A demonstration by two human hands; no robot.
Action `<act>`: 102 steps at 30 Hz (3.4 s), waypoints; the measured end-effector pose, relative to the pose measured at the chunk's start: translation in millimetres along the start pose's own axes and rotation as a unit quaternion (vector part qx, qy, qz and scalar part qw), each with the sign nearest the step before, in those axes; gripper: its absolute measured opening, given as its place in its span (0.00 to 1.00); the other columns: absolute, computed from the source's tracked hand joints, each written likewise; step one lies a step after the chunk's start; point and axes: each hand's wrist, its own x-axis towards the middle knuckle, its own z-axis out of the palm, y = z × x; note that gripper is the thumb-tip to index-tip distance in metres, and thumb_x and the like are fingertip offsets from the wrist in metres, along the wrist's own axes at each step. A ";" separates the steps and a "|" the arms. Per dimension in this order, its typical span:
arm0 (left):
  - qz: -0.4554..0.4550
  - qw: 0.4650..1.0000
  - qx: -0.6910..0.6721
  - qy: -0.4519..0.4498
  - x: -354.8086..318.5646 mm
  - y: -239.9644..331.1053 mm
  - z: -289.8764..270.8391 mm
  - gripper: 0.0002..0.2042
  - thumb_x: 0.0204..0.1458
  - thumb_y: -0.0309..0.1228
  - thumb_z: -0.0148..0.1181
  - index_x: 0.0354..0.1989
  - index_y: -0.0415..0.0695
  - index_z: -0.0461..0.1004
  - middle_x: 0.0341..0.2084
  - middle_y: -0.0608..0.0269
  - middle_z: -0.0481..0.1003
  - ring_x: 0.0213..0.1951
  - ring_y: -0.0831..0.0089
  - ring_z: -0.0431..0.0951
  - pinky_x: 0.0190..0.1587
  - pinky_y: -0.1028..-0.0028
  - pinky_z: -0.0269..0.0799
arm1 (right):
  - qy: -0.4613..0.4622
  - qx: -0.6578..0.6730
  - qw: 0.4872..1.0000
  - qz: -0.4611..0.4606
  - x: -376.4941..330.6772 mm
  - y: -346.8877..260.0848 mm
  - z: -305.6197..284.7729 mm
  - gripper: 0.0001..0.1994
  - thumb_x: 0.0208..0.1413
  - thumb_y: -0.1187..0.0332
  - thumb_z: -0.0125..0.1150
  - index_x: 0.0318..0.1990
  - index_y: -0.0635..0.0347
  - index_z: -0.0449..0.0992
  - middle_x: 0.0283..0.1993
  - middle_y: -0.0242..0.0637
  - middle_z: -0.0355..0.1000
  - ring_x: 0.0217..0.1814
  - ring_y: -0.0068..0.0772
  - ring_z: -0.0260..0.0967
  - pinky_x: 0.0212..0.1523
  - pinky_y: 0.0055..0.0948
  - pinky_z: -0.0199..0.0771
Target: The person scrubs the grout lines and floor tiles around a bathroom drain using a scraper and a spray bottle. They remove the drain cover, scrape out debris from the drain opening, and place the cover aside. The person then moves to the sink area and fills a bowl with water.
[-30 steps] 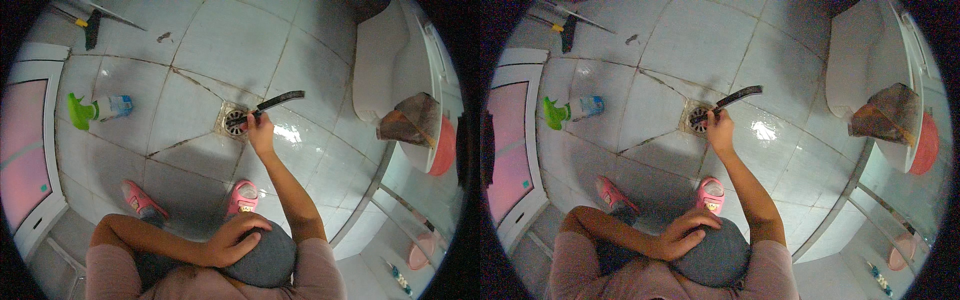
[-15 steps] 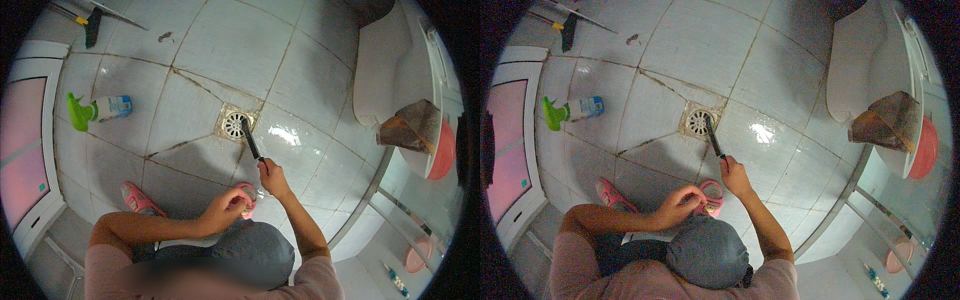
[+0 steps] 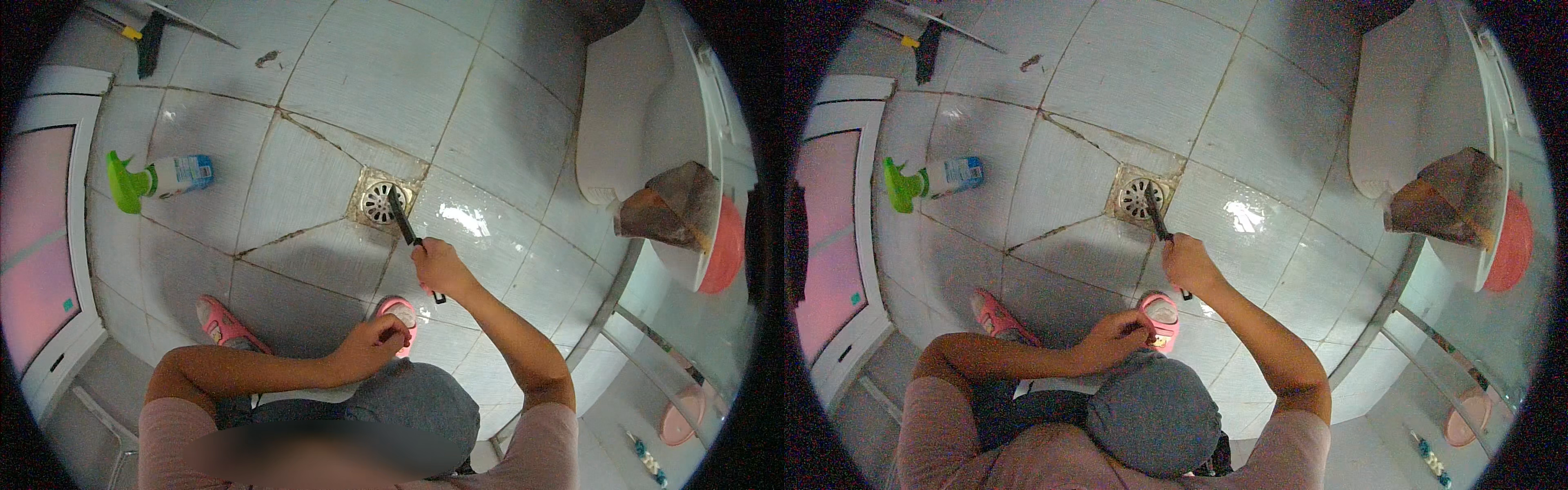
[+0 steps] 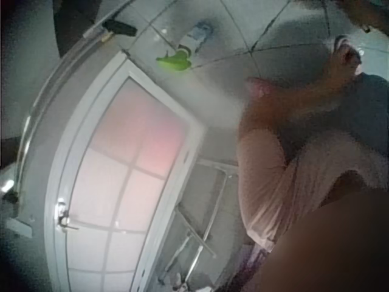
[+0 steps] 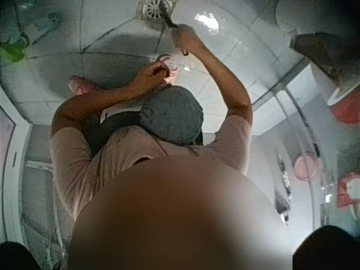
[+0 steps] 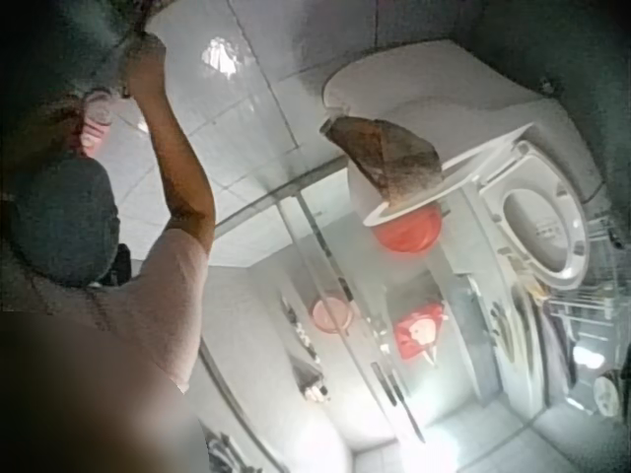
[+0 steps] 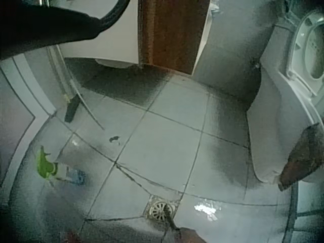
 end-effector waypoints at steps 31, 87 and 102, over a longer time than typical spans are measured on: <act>0.266 0.706 0.616 0.226 129.3 -0.8 -102.8 0.06 0.40 0.26 0.52 0.28 0.45 0.73 0.29 0.60 0.67 0.35 0.64 0.68 0.39 0.65 0.62 | 0.312 0.092 0.944 -0.059 -21.5 82.9 28.4 0.08 0.54 0.68 0.47 0.31 0.66 0.66 0.21 0.53 0.66 0.22 0.48 0.67 0.23 0.35 0.65; 0.130 0.637 0.732 0.204 131.7 29.5 -117.1 0.32 0.28 0.50 0.65 0.40 0.41 0.64 0.36 0.57 0.65 0.42 0.63 0.62 0.41 0.63 0.53 | 0.245 0.195 0.943 -0.107 -27.8 66.7 64.0 0.14 0.55 0.71 0.46 0.49 0.60 0.61 0.17 0.47 0.64 0.16 0.38 0.63 0.20 0.31 0.62; 0.096 0.831 0.482 0.260 107.3 41.7 -209.8 0.11 0.38 0.37 0.60 0.26 0.43 0.70 0.20 0.54 0.72 0.24 0.68 0.72 0.29 0.69 0.65 | 0.182 0.212 0.955 -0.103 -30.5 50.5 49.0 0.15 0.55 0.71 0.47 0.51 0.58 0.61 0.25 0.47 0.68 0.22 0.33 0.68 0.26 0.29 0.67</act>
